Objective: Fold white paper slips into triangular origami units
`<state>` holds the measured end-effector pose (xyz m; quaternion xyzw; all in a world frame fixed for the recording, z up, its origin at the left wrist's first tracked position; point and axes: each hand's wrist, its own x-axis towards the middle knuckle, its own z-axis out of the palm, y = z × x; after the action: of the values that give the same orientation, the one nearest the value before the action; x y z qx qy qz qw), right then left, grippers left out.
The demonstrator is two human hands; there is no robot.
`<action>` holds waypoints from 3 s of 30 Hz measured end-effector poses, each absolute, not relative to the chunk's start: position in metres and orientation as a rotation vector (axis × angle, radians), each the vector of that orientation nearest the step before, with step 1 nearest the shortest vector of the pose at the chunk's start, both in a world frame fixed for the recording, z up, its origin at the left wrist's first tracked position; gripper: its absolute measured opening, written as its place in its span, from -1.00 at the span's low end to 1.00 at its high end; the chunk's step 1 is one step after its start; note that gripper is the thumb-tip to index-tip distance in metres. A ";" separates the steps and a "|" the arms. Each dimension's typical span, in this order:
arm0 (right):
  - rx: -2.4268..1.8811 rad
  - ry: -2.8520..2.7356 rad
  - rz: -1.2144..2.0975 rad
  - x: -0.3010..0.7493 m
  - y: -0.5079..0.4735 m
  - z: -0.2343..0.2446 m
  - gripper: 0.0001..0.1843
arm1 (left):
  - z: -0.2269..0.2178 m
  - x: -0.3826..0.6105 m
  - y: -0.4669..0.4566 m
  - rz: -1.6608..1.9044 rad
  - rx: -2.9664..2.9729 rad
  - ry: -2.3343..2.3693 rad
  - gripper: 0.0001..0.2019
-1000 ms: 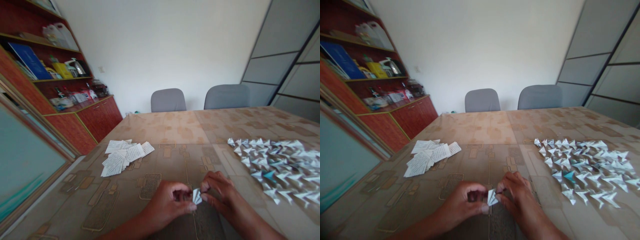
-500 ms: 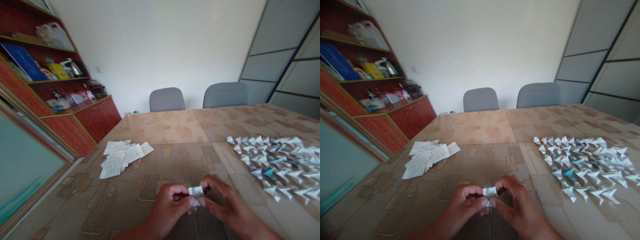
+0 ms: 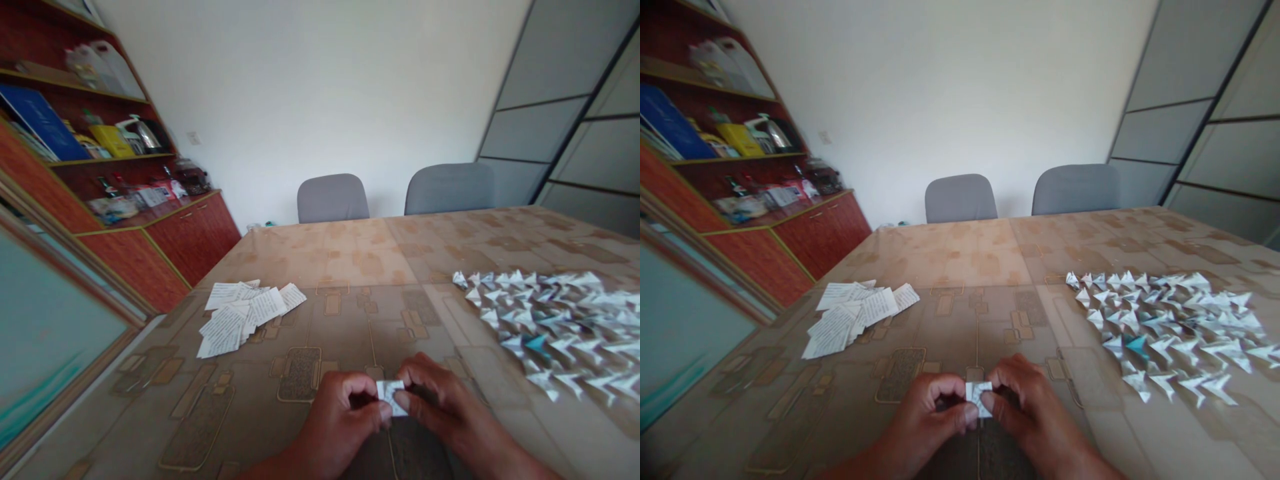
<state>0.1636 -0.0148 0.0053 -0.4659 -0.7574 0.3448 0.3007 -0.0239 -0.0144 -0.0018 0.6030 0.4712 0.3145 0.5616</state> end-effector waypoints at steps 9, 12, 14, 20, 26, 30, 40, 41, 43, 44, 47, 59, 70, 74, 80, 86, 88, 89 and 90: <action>-1.199 -1.950 0.999 0.161 -0.016 0.007 -0.82 | -0.005 -0.023 -0.018 0.706 1.517 1.170 -0.88; -1.206 -1.896 1.036 0.159 -0.017 0.008 -0.77 | -0.001 -0.023 -0.018 0.684 1.445 1.112 -0.90; -1.205 -1.879 1.046 0.159 -0.017 0.008 -0.73 | 0.000 -0.023 -0.017 0.681 1.391 1.069 -0.88; -1.177 -1.931 1.014 0.160 -0.017 0.004 -0.80 | -0.001 -0.023 -0.018 0.716 1.406 1.095 -0.86; -1.237 -1.935 1.018 0.160 -0.020 0.001 -0.74 | 0.007 -0.024 -0.019 0.752 1.466 1.143 -0.89; -1.207 -1.969 1.001 0.159 -0.021 0.001 -0.74 | 0.009 -0.024 -0.020 0.776 1.495 1.153 -0.90; -1.225 -2.164 0.696 0.157 -0.023 0.005 -0.75 | 0.004 -0.021 -0.022 0.724 1.616 1.212 -0.90; -1.238 -2.154 0.704 0.157 -0.023 0.004 -0.75 | 0.005 -0.021 -0.022 0.712 1.603 1.201 -0.91; -1.249 -2.137 0.730 0.155 -0.023 0.001 -0.76 | 0.008 -0.022 -0.021 0.689 1.559 1.177 -0.92; -1.246 -2.132 0.746 0.154 -0.023 -0.001 -0.76 | 0.009 -0.023 -0.021 0.677 1.535 1.170 -0.93; -1.230 -2.127 0.804 0.153 -0.021 -0.004 -0.70 | 0.009 -0.024 -0.020 0.657 1.506 1.156 -0.95; -1.218 -2.033 0.964 0.164 -0.019 0.010 -0.67 | 0.000 -0.030 -0.017 0.727 1.456 1.059 -0.90; -1.015 -2.208 0.603 0.168 -0.013 0.017 -0.92 | -0.001 -0.034 -0.019 0.778 2.236 1.236 -0.88; -0.962 -2.259 0.352 0.166 -0.015 0.015 -0.84 | 0.002 -0.035 -0.018 0.870 2.733 1.077 -0.78; -0.899 -2.365 0.266 0.173 -0.009 -0.001 -0.69 | -0.007 -0.031 -0.014 0.814 2.712 1.065 -0.86; -0.891 -2.520 0.295 0.176 -0.008 0.002 -0.64 | -0.014 -0.026 -0.015 0.720 2.564 1.068 -0.91; -0.897 -2.561 0.320 0.177 -0.009 0.007 -0.66 | -0.013 -0.026 -0.016 0.684 2.556 1.060 -0.91; -0.903 -2.585 0.331 0.177 -0.010 0.010 -0.69 | -0.012 -0.026 -0.017 0.669 2.558 1.047 -0.90; -0.913 -2.608 0.343 0.178 -0.011 0.013 -0.71 | -0.011 -0.026 -0.017 0.654 2.561 1.032 -0.89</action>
<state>0.1776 -0.0113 0.0130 -0.3225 -0.9218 0.1212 0.1775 -0.0258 -0.0168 -0.0112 0.8921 0.3596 0.2279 0.1512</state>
